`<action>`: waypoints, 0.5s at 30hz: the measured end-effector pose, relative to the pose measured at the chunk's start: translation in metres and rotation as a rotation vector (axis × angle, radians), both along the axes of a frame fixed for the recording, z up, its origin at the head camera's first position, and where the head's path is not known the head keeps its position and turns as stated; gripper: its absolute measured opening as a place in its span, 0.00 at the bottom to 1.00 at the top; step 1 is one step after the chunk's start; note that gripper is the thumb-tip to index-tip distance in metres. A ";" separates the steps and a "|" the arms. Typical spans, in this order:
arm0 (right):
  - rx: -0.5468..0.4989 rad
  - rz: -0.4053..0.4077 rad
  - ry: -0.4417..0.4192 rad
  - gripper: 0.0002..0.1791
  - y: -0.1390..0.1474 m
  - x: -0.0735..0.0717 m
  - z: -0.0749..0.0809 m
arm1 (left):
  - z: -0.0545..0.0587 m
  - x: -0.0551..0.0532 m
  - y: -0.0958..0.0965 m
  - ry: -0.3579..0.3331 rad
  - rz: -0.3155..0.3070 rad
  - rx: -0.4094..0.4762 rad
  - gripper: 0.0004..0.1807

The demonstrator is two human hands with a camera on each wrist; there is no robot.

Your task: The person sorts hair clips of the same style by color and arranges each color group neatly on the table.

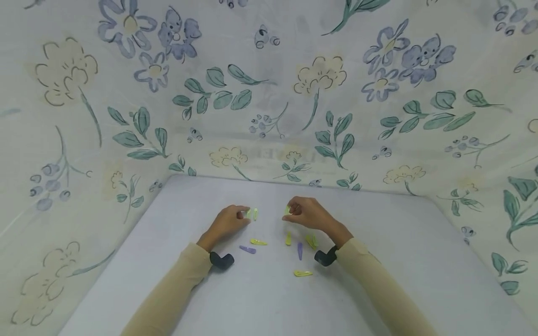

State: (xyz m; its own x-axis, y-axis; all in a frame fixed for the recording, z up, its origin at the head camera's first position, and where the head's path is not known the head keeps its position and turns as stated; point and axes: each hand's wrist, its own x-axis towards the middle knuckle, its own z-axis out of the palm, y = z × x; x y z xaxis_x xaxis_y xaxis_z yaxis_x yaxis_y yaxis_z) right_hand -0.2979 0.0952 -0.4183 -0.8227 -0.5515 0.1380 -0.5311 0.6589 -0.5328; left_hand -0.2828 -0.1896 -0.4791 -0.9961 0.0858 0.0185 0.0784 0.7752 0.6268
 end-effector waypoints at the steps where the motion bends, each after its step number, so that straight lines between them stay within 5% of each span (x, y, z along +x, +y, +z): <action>1: 0.011 0.009 -0.006 0.22 -0.003 -0.001 0.001 | 0.000 0.000 0.000 -0.001 0.002 0.003 0.25; 15: 0.046 -0.008 -0.054 0.24 -0.052 -0.025 -0.003 | 0.004 0.001 -0.001 0.007 -0.010 0.008 0.24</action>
